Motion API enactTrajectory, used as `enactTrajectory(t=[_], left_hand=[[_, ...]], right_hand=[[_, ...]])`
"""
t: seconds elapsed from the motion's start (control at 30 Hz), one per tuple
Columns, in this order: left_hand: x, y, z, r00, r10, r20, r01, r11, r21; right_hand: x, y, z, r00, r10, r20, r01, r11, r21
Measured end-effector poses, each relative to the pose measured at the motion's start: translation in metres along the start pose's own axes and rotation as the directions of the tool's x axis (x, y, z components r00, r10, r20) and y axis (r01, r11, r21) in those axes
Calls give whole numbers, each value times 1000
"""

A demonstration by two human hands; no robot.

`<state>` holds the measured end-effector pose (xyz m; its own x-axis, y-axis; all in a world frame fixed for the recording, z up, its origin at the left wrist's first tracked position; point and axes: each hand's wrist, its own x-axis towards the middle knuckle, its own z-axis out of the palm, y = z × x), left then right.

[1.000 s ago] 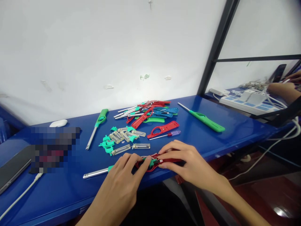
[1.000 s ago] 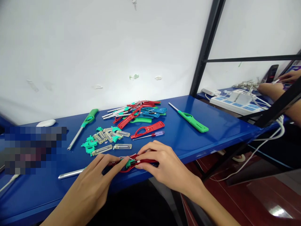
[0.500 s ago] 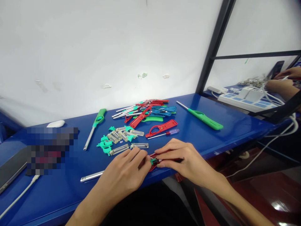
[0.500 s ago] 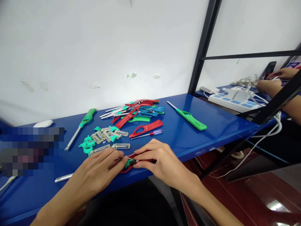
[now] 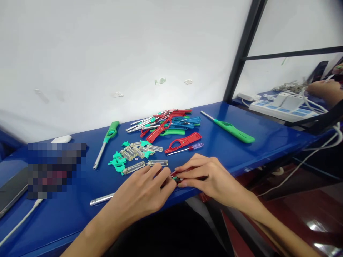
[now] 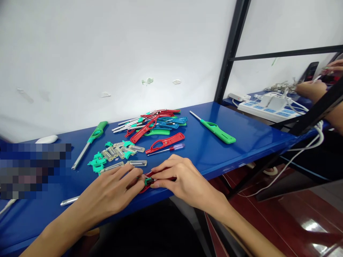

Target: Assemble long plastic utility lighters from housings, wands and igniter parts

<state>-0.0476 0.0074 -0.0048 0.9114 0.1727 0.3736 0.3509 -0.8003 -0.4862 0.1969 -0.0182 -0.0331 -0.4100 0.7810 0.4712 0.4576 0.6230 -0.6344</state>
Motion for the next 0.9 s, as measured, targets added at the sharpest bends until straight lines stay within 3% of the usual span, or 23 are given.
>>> enactTrajectory(t=[0.7,0.9], left_hand=[[9,-6,-2,997,29,-75,-33,998,-49],[0,-2,-2,996,-79,-47,71,986,-152]], right_hand=[[3,0,-1,995,100,-21,-98,992,79],[2,-2,-1,988,154,-18,-151,982,110]])
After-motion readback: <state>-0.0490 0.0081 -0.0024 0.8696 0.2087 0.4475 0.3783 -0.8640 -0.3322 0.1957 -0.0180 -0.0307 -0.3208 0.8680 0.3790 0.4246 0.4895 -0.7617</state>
